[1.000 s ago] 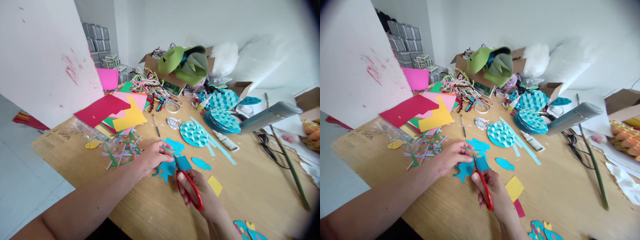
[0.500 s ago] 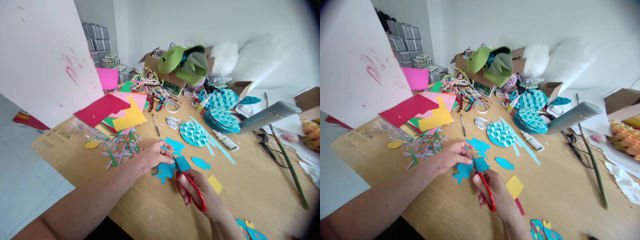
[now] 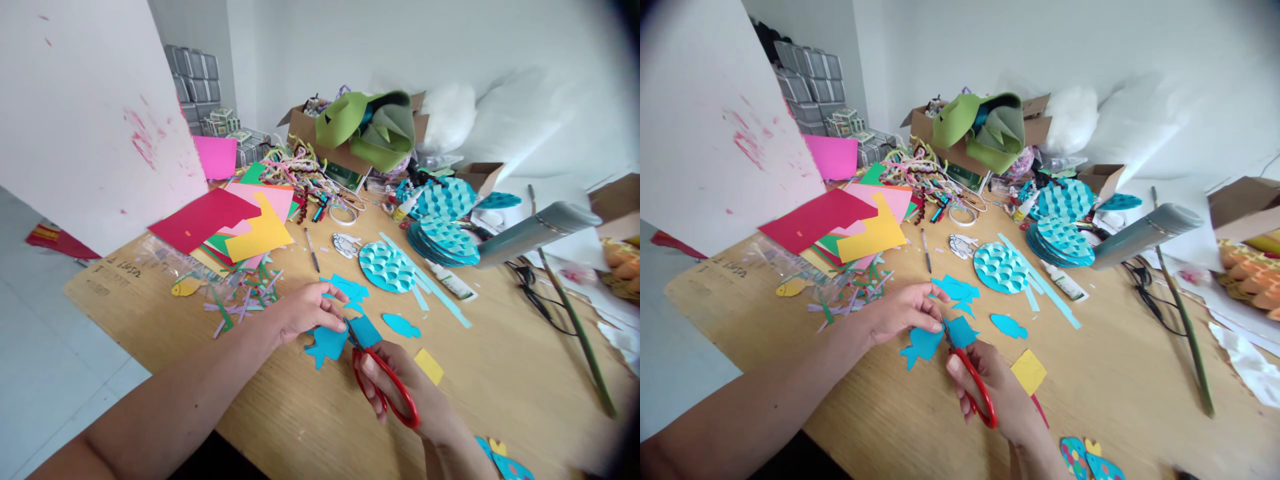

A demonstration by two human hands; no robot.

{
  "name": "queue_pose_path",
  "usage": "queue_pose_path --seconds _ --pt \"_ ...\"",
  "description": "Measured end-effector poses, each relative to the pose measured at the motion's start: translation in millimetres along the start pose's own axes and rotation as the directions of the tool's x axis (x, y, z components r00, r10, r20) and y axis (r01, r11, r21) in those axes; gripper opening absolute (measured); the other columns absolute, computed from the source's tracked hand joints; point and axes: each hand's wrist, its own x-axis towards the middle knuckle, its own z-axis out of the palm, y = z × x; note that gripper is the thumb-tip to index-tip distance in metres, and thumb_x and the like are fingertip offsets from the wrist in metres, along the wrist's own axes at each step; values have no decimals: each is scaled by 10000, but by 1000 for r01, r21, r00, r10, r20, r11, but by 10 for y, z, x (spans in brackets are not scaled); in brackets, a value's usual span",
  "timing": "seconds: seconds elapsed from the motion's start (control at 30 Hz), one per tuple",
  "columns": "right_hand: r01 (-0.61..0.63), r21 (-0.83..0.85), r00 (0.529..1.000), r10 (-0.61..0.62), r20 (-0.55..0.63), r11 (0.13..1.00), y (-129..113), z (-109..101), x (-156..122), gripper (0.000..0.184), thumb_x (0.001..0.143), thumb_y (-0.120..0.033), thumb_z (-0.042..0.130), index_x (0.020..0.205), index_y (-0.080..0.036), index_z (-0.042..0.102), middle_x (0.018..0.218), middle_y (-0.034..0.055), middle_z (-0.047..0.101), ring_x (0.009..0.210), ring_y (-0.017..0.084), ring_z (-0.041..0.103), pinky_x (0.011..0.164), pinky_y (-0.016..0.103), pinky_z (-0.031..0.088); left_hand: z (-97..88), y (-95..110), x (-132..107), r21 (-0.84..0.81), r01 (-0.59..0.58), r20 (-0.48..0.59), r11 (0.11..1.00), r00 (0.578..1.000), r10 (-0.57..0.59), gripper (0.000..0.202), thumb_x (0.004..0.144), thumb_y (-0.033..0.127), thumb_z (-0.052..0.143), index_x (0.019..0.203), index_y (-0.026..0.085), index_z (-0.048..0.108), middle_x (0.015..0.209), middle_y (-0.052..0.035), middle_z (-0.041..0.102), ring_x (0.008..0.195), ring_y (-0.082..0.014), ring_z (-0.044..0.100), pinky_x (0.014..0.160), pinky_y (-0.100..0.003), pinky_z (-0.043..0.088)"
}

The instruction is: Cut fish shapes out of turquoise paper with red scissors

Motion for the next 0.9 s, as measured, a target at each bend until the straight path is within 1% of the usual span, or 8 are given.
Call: queue_pose_path --seconds 0.1,0.23,0.5,0.73,0.9 --pt "0 -4 1000 0 5 1000 -4 -4 -3 556 805 -725 505 660 -190 463 518 -28 511 386 88 501 404 209 388 -2 7 -3 4 4 2 1000 1000 -4 516 564 97 754 1033 152 546 670 25 626 618 -112 575 615 -249 404" --pt "24 -6 1000 -24 17 1000 20 -11 -2 552 838 -699 485 648 -181 491 526 -17 528 405 96 523 427 216 409 -5 -5 5 -9 -4 4 1000 1000 4 517 569 104 761 1038 151 549 679 25 628 635 -114 585 641 -254 413" --pt "35 2 999 -35 -2 999 37 -3 -4 531 851 -659 517 638 -173 499 512 -28 510 388 89 526 414 201 400 2 -1 -1 -18 -8 0 1000 1000 8 519 574 100 757 1047 150 549 682 27 626 645 -111 583 661 -257 411" --pt "40 4 999 -40 -11 999 61 4 -3 534 863 -652 503 630 -171 500 527 -18 523 396 92 534 418 203 410 -1 -1 2 -9 -6 8 1000 1000 6 519 585 92 729 1066 146 540 680 28 625 621 -104 567 614 -248 382" --pt "37 -5 999 -37 -14 999 49 8 -7 539 863 -658 495 636 -169 504 536 -13 534 400 90 537 424 204 421 -5 -4 7 -8 -14 14 1000 1000 14 510 590 102 733 1061 154 544 686 31 619 624 -100 561 608 -241 372"
